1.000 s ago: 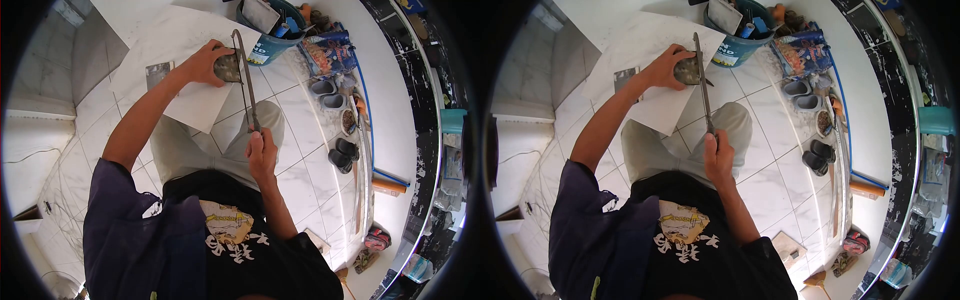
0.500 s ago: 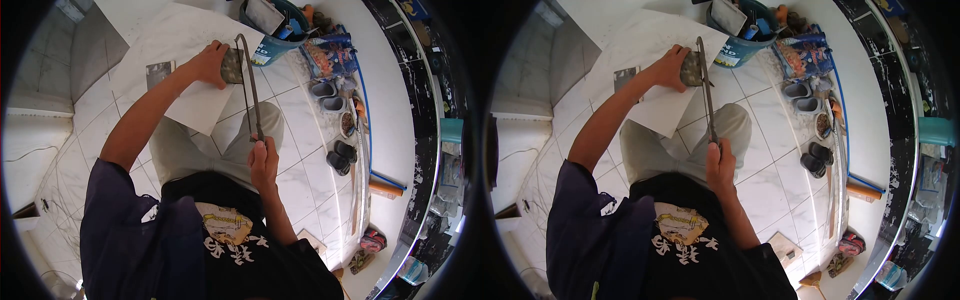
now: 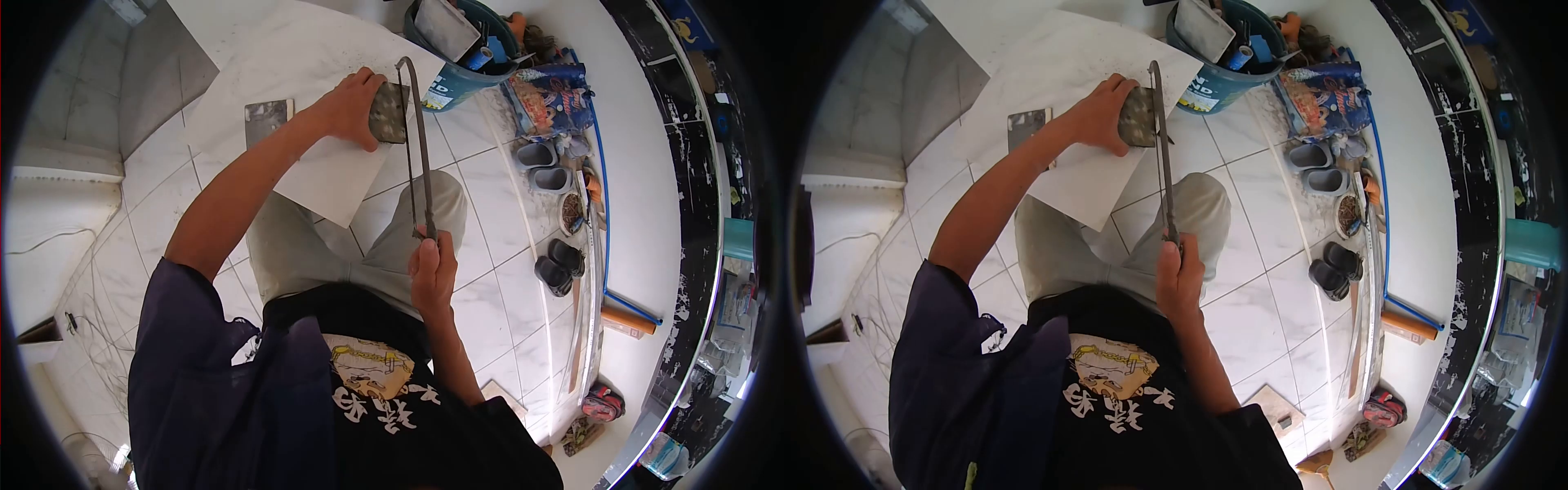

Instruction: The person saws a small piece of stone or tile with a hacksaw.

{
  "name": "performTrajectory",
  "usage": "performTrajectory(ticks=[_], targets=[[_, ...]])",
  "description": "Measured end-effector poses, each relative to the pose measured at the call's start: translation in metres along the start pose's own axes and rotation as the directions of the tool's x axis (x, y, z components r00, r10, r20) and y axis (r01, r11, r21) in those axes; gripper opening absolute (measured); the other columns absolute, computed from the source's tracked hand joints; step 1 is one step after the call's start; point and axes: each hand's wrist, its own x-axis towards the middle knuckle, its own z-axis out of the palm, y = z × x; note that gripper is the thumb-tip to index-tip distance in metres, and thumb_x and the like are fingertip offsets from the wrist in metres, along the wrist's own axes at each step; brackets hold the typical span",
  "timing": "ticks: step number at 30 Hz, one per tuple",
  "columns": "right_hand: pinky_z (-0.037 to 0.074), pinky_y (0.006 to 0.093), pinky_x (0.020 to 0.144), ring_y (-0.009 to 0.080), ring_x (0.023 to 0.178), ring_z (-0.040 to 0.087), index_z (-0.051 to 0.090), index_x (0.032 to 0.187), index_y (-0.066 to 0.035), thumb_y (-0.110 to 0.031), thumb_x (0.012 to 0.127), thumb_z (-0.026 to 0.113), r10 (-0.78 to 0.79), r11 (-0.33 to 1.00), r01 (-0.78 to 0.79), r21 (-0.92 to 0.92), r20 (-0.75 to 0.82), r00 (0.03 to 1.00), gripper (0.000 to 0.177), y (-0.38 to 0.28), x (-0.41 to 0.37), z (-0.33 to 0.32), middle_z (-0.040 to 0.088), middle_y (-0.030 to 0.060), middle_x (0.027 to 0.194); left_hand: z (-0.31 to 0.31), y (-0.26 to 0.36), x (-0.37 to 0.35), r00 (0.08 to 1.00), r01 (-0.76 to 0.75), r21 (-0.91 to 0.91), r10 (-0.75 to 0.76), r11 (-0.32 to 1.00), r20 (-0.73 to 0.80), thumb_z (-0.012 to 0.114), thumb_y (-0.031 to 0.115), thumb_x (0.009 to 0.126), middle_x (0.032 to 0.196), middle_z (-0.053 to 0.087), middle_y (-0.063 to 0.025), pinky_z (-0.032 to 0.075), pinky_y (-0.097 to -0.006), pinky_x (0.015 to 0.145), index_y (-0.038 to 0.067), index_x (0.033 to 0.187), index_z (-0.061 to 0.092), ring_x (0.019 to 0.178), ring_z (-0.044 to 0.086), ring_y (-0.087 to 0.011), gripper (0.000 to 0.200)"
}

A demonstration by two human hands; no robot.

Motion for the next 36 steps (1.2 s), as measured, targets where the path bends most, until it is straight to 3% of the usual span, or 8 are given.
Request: performTrajectory(ticks=[4,8,15,25,26,30,33,36], targets=[[0.036,0.0263,0.048,0.0056,0.052,0.041,0.06,0.112,0.001,-0.032,0.112,0.046,0.001,1.0,-0.001,-0.012,-0.028,1.0,0.036,0.006,0.036,0.017,0.045,-0.0014,0.061,0.005,-0.003,0.0,1.0,0.0,0.008,0.0,1.0,0.005,0.088,0.027,0.054,0.141,0.045,-0.0207,0.049,-0.0424,0.109,0.001,0.149,0.038,0.135,0.048,-0.0402,0.111],[0.042,0.0394,0.058,0.0223,0.059,0.049,0.055,0.102,-0.001,-0.034,0.111,0.051,0.026,1.0,-0.025,0.002,-0.027,0.999,0.035,-0.008,0.113,0.047,0.056,0.0113,0.068,0.007,-0.007,0.004,0.998,-0.05,0.033,0.051,0.998,-0.044,0.089,0.032,0.054,0.14,0.047,-0.0193,0.049,-0.0441,0.109,-0.004,0.149,0.04,0.132,0.05,-0.0399,0.113],[0.042,0.039,0.057,0.0198,0.059,0.049,0.057,0.103,0.0,-0.034,0.11,0.052,0.037,0.999,-0.037,-0.032,-0.003,0.999,0.035,0.0,-0.003,0.004,0.054,0.0102,0.068,0.001,-0.001,-0.001,1.0,-0.006,0.0,0.006,1.0,-0.008,0.088,0.028,0.054,0.141,0.044,-0.0202,0.049,-0.0437,0.109,0.0,0.15,0.037,0.134,0.048,-0.0397,0.113],[0.04,0.0382,0.055,0.0169,0.056,0.046,0.053,0.095,-0.001,-0.036,0.111,0.05,-0.028,1.0,0.028,-0.006,-0.038,0.999,0.038,-0.003,0.128,0.048,0.05,0.0081,0.063,0.005,-0.009,0.003,0.997,-0.052,0.02,0.053,0.998,-0.061,0.089,0.028,0.055,0.142,0.044,-0.0202,0.046,-0.0424,0.113,-0.001,0.149,0.039,0.134,0.047,-0.0406,0.111],[0.037,0.0264,0.045,0.0067,0.049,0.041,0.061,0.108,0.001,-0.038,0.112,0.048,-0.027,0.998,0.028,0.047,-0.022,0.999,0.04,0.003,0.111,0.044,0.044,-0.0013,0.059,0.005,-0.009,0.002,0.998,-0.044,0.003,0.044,0.999,-0.044,0.089,0.028,0.054,0.142,0.044,-0.0202,0.046,-0.0425,0.113,-0.002,0.149,0.038,0.134,0.047,-0.0408,0.112],[0.035,0.0257,0.046,0.0054,0.05,0.039,0.06,0.115,0.002,-0.035,0.112,0.045,0.03,0.999,-0.03,0.024,0.01,1.0,0.04,0.0,-0.002,-0.001,0.044,-0.0015,0.06,0.002,-0.003,-0.001,1.0,-0.016,-0.006,0.016,1.0,-0.019,0.089,0.028,0.052,0.141,0.045,-0.0201,0.046,-0.0428,0.113,-0.002,0.149,0.038,0.133,0.047,-0.0411,0.113],[0.035,0.0257,0.046,0.0055,0.05,0.039,0.06,0.115,0.002,-0.035,0.112,0.044,0.02,0.999,-0.02,-0.038,-0.001,1.0,0.04,0.003,0.008,0.002,0.044,-0.0017,0.061,0.008,-0.007,0.001,0.998,-0.041,0.033,0.043,0.999,-0.051,0.089,0.027,0.052,0.139,0.046,-0.0201,0.046,-0.0436,0.113,-0.002,0.149,0.039,0.132,0.048,-0.041,0.113],[0.041,0.033,0.055,0.0126,0.058,0.047,0.055,0.1,-0.001,-0.036,0.11,0.05,-0.002,1.0,0.002,-0.024,-0.02,1.0,0.038,0.0,0.108,0.042,0.054,0.0047,0.066,0.011,-0.01,0.004,0.997,-0.062,0.051,0.065,0.997,-0.051,0.089,0.027,0.052,0.138,0.046,-0.0198,0.046,-0.0434,0.112,-0.003,0.148,0.039,0.131,0.048,-0.0404,0.112]])
